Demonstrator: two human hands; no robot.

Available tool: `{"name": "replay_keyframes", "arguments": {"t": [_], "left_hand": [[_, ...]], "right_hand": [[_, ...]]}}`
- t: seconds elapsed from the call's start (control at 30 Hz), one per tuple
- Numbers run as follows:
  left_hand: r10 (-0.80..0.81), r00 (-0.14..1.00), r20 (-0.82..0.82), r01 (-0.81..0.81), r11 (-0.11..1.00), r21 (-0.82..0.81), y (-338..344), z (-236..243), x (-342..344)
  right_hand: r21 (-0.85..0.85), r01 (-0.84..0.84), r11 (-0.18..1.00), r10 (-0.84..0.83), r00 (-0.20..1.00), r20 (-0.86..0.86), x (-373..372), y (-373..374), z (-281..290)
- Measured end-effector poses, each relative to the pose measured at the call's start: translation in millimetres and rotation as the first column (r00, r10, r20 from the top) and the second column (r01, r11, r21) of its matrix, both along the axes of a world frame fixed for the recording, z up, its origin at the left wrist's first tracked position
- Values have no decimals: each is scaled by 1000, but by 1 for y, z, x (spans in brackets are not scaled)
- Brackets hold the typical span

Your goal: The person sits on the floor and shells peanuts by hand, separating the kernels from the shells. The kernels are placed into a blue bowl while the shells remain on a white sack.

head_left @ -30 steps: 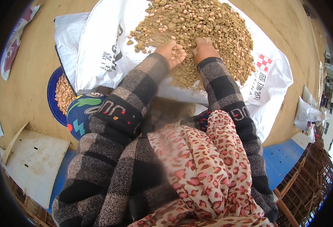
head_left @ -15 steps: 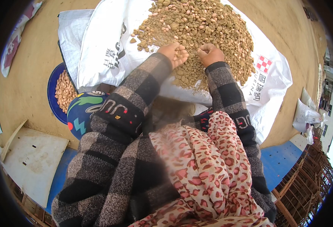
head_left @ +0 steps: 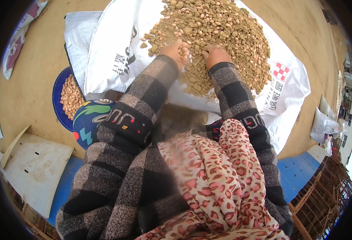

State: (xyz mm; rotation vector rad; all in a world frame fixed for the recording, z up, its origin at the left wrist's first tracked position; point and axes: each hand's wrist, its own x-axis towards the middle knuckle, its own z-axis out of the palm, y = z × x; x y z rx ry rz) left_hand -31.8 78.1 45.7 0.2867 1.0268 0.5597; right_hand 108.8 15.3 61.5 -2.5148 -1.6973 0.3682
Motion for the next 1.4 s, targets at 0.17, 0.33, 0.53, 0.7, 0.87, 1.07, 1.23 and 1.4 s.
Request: {"name": "replay_keyframes", "arguments": {"t": [0.17,0.33,0.53,0.7,0.87,1.07,1.23,1.4], "left_hand": [[-15,996,-93,21,998,66,12,-1,-11],[-72,997,-2,72,994,88,7,0,-7],[-2,978,208,21,995,-93,5,0,-4],[138,983,123,-133,990,-49,14,-5,-13],[176,978,114,-173,984,-40,17,-10,-14],[124,987,99,-123,992,-15,22,-13,-14],[90,995,43,-90,996,7,24,-10,-14],[126,991,33,-126,992,-2,22,-7,-14]], "right_hand": [[-80,-35,996,27,994,-104,2,0,-6],[-60,32,998,-45,972,-230,-3,-2,12],[281,-57,958,130,960,-249,-22,7,23],[117,-164,980,163,987,14,-13,17,10],[8,-69,998,70,992,-107,1,0,0],[-245,-230,942,124,915,-383,7,-22,18],[72,-185,980,192,976,-102,-12,16,16],[-41,-160,986,159,987,-40,-21,28,8]]}}
